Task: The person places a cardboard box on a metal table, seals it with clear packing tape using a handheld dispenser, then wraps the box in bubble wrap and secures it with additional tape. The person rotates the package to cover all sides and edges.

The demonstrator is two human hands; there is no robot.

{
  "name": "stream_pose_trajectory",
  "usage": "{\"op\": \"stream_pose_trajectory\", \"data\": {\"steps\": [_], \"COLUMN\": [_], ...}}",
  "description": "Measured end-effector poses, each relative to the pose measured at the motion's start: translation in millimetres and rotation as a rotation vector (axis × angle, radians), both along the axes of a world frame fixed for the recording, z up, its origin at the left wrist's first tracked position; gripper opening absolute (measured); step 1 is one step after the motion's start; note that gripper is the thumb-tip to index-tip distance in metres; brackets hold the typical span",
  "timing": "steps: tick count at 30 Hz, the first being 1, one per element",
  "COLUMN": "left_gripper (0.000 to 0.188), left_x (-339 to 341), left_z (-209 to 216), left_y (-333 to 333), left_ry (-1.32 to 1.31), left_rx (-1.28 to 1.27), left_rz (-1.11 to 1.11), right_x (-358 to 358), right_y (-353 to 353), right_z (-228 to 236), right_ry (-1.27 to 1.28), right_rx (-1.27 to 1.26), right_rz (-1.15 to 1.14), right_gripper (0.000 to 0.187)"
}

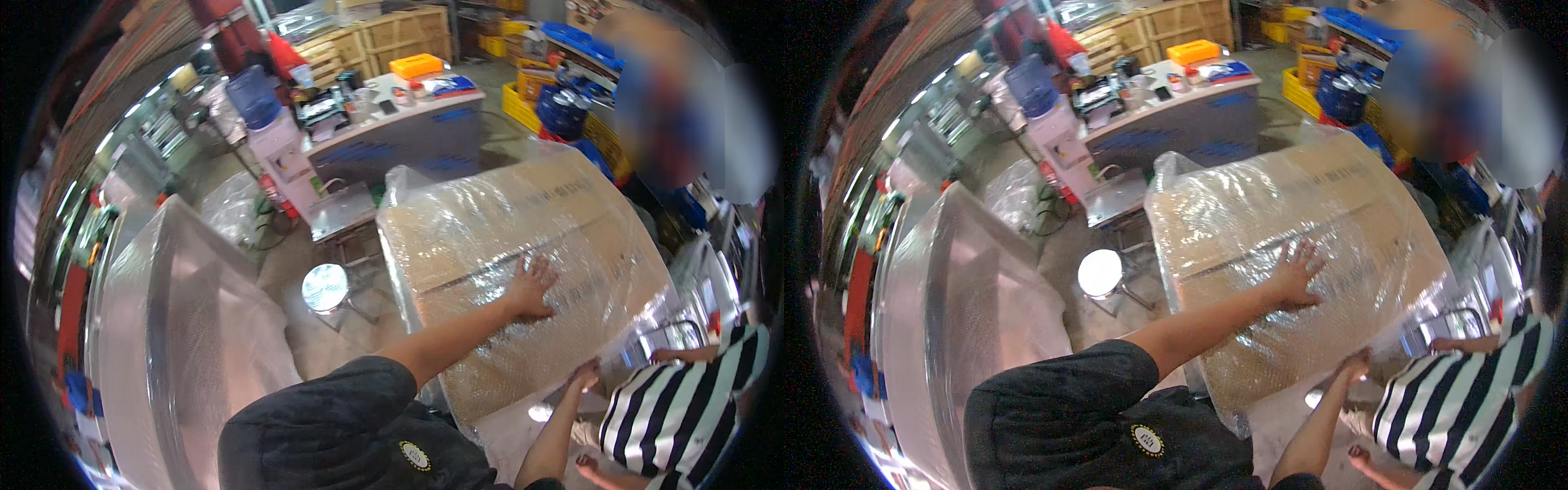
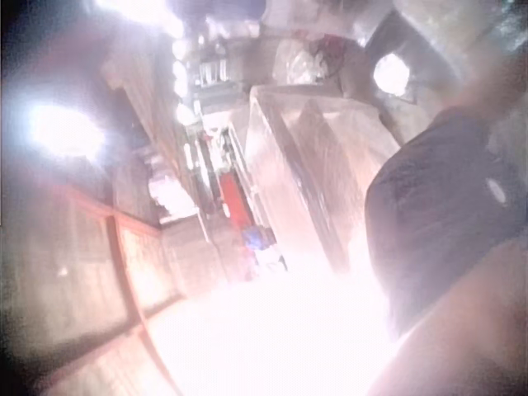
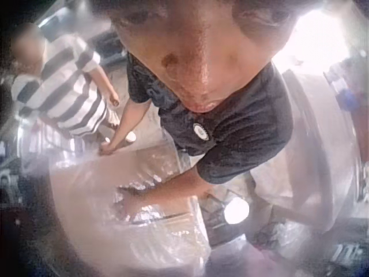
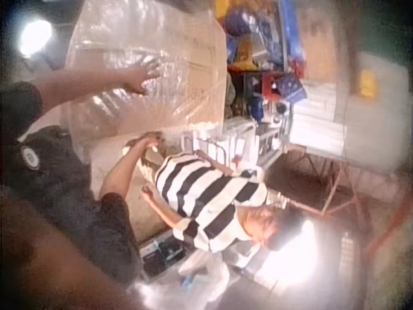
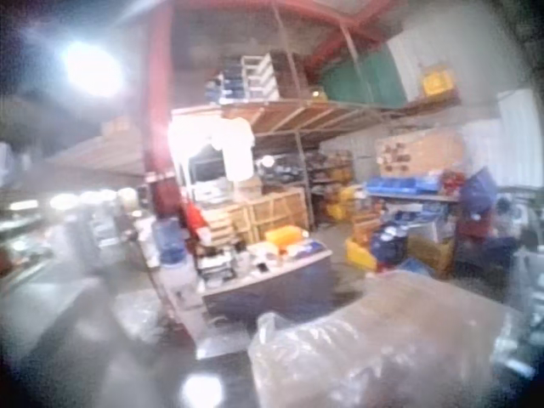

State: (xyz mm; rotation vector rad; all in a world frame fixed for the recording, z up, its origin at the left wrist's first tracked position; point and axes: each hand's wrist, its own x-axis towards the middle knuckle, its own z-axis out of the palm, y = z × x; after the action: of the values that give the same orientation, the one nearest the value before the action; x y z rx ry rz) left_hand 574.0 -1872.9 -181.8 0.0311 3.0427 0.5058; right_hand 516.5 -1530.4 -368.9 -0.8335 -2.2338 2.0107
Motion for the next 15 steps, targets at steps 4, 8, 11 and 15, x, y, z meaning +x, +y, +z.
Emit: {"op": "stream_pose_trajectory", "data": {"steps": [4, 8, 11, 15], "left_gripper": [0.096, 0.1, 0.108, 0.106], "left_x": [0, -2, -4, -5], "left_z": [-11, -23, -15, 2], "left_y": [-1, 4, 6, 10], "left_ry": [-0.064, 0.122, 0.049, 0.011], "left_rx": [0.216, -0.182, -0.106, -0.158], "left_rz": [0.046, 0.037, 0.022, 0.038], "right_x": [20, 37, 43, 46], "right_y": [20, 36, 47, 51], "right_z": [-9, -13, 5, 36], "right_ry": [-0.011, -0.149, 0.172, 0.019], "right_rx": [0.028, -0.207, 0.674, 0.101], "right_rz": [0.166, -0.143, -0.236, 0.075], "right_gripper": [0.048, 0.052, 0.049, 0.037]}}
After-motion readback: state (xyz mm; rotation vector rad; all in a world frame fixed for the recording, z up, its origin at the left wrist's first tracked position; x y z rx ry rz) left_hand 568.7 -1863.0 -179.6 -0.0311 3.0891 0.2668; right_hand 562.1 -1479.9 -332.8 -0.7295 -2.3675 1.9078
